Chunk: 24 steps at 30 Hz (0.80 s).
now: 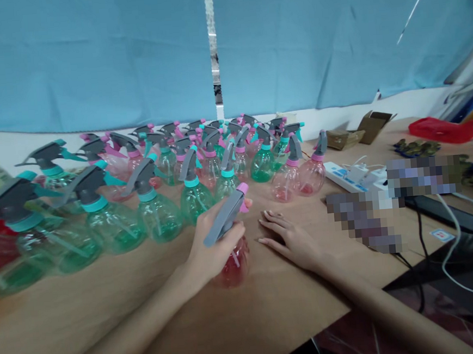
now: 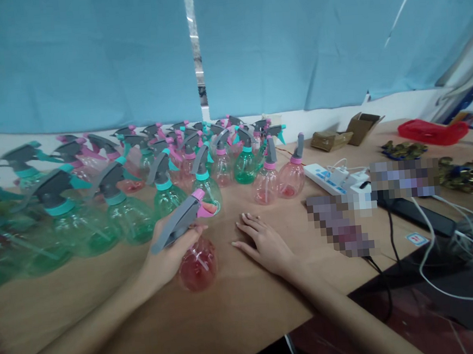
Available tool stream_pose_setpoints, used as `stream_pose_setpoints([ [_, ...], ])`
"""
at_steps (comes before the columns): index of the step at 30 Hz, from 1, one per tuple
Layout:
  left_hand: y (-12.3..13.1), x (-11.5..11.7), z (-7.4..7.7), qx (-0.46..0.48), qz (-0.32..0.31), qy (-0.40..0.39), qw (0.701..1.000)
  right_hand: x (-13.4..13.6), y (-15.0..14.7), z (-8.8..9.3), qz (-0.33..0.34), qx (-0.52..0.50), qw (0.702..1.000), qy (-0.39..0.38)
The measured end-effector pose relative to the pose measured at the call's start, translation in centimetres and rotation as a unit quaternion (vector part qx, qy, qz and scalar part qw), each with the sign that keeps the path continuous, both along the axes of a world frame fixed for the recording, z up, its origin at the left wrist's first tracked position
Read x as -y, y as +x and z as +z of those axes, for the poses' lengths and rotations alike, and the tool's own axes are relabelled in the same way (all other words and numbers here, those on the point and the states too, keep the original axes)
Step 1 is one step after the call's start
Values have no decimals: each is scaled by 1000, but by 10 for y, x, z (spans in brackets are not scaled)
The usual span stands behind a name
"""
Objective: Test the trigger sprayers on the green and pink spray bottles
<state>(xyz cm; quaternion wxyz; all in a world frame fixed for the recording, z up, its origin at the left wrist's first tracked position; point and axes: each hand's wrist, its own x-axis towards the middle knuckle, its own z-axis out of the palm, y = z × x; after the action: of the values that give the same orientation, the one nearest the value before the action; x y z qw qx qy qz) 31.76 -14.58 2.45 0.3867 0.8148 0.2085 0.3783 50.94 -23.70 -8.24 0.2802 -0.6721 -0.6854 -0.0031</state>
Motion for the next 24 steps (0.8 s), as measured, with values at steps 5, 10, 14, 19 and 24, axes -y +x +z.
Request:
stream_pose_setpoints([
  [5, 0, 0, 1, 5, -20, -4, 1000, 0, -1, 2, -3, 11, 1000, -10],
  [10, 0, 0, 1, 6, -17, -5, 1000, 0, 0, 1, -5, 16, 1000, -12],
  [14, 0, -1, 1, 5, -18, -1, 1000, 0, 0, 0, -4, 22, 1000, -13],
  [19, 0, -1, 0, 19, -34, -2, 999, 0, 0, 1, -7, 27, 999, -17],
  [24, 0, -1, 0, 15, -39, -7, 999, 0, 1, -1, -6, 27, 999, -17],
])
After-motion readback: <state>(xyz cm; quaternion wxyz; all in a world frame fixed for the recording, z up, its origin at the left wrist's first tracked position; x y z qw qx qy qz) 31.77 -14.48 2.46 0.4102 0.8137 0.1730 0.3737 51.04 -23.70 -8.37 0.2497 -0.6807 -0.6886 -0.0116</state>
